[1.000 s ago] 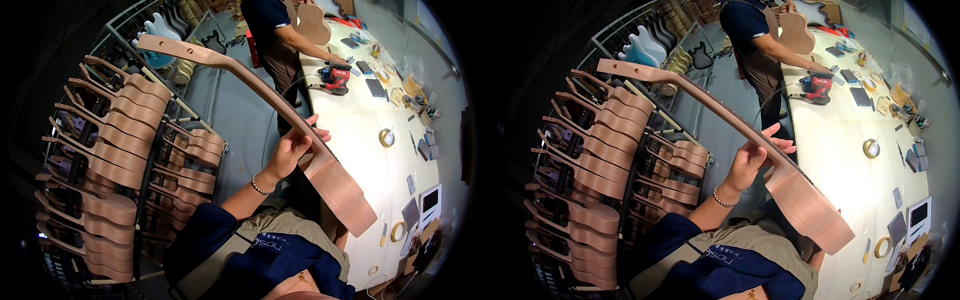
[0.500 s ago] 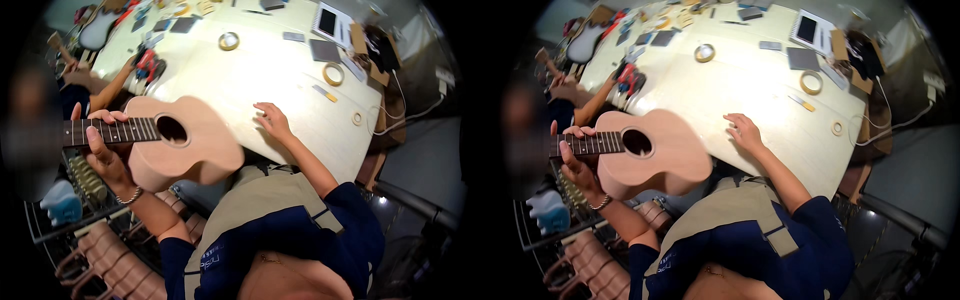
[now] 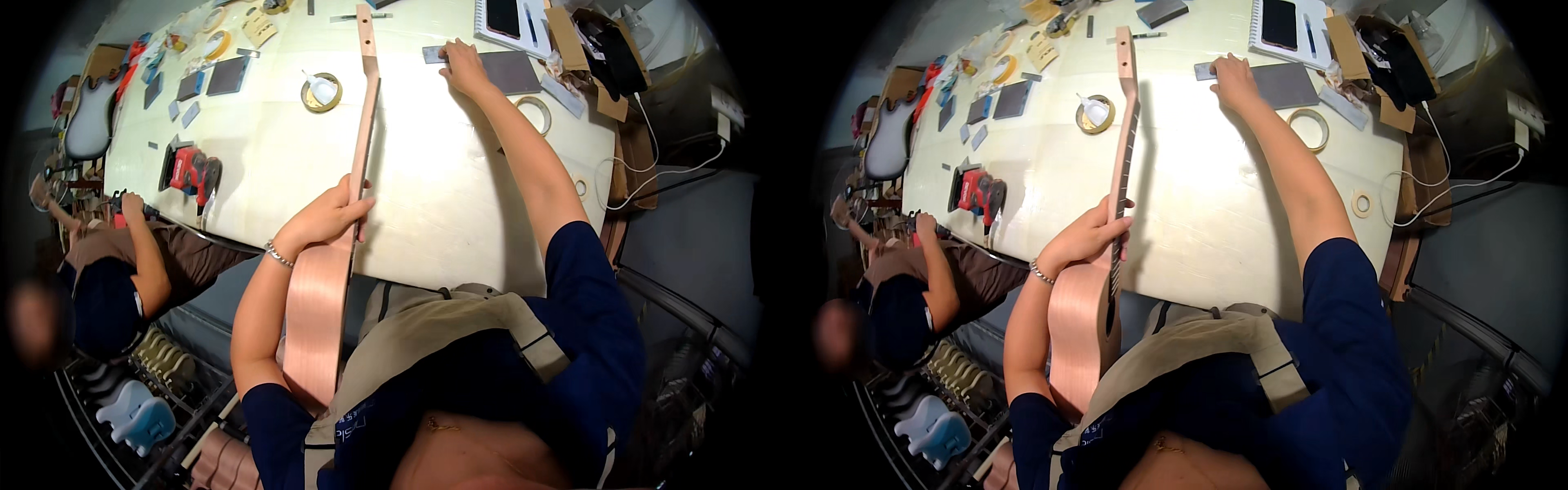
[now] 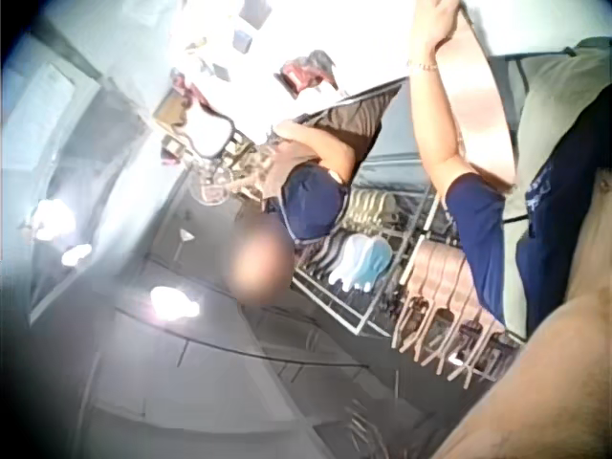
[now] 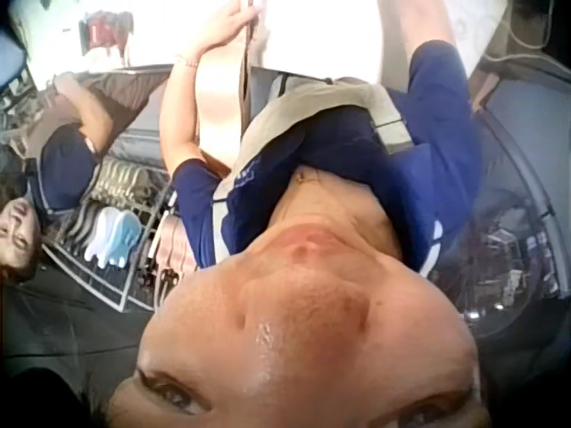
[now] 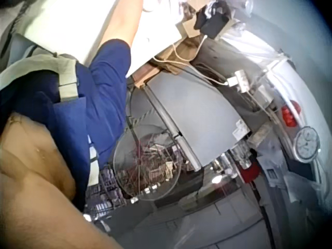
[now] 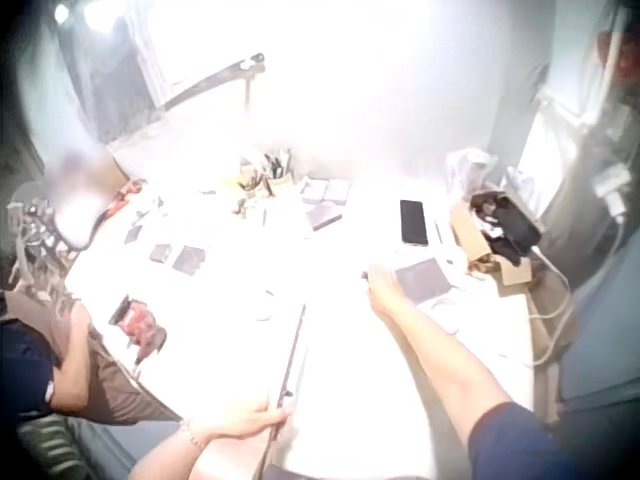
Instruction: The person sands the body and neck of a wooden guitar using a sanding block. They repeatedly rotate the guitar to sand different sides and edges, then place it on a rack and pick up another guitar to continue the process.
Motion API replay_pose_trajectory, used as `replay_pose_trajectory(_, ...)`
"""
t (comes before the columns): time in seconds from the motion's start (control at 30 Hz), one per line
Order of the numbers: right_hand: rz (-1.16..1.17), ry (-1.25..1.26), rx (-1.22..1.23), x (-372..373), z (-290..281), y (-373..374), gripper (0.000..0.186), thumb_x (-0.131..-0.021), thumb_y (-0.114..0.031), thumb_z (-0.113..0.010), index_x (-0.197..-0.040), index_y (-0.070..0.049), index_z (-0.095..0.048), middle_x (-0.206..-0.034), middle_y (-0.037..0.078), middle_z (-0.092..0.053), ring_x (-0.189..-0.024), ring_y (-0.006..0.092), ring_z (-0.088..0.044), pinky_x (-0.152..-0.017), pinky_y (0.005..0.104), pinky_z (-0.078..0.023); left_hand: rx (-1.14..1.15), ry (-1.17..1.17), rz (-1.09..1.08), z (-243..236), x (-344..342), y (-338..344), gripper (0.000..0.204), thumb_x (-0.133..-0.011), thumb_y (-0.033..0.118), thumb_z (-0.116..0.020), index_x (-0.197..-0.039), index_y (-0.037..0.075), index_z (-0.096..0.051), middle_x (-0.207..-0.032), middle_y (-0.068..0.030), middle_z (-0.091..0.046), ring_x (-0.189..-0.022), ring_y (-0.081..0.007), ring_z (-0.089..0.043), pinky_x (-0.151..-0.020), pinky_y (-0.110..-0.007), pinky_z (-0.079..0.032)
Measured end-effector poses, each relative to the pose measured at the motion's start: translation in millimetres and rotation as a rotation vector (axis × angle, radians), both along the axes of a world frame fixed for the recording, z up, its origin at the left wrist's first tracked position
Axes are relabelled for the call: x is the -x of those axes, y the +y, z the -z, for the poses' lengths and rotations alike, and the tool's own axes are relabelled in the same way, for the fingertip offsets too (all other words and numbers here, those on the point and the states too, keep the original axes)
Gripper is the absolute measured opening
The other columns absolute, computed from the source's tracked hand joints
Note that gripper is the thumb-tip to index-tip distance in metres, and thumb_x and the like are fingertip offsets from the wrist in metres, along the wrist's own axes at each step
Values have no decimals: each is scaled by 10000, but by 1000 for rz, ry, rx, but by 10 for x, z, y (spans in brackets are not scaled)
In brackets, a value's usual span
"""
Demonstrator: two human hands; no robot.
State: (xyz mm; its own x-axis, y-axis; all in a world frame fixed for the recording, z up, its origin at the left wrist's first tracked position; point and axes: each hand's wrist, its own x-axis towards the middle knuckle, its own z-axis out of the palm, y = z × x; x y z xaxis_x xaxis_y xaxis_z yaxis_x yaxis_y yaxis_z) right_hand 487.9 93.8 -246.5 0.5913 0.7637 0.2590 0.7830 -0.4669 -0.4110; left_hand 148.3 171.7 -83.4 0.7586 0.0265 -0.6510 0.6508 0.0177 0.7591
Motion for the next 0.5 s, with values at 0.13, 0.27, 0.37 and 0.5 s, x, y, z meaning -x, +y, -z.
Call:
replay_pose_trajectory(0.13,45,-161,123,46,-87,-13,297,-754,-272,-676,-966,-112,-542,-992,72,-527,-1010,249,-496,-1043,525,-213,13,96,88,434,-318,159,378,-915,202,-463,-1168,-56,-350,-694,-71,-534,-579,-159,-576,-580,-284,-480)
replay_pose_trajectory(0.27,150,-5,-84,344,-358,-185,334,-817,-294,-602,-1077,-96,-535,-1024,115,-494,-948,284,-511,-936,437,-356,-129,55,188,846,-430,256,388,-908,201,-476,-1138,-90,-358,-655,-74,-558,-587,-152,-584,-583,-278,-479)
replay_pose_trajectory(0.37,110,258,-260,691,-538,-216,383,-865,-305,-515,-1209,-138,-523,-1053,132,-471,-840,277,-555,-752,368,-461,-127,76,193,832,-465,289,373,-900,191,-490,-1122,-83,-367,-656,-75,-558,-595,-152,-584,-580,-273,-475)
replay_pose_trajectory(0.5,-182,140,-261,1241,-406,-245,382,-806,-223,-586,-1187,-205,-558,-953,84,-543,-802,251,-567,-674,347,-490,-152,128,219,850,-466,351,331,-893,170,-505,-1096,-59,-380,-685,-71,-553,-589,-148,-570,-569,-272,-468)
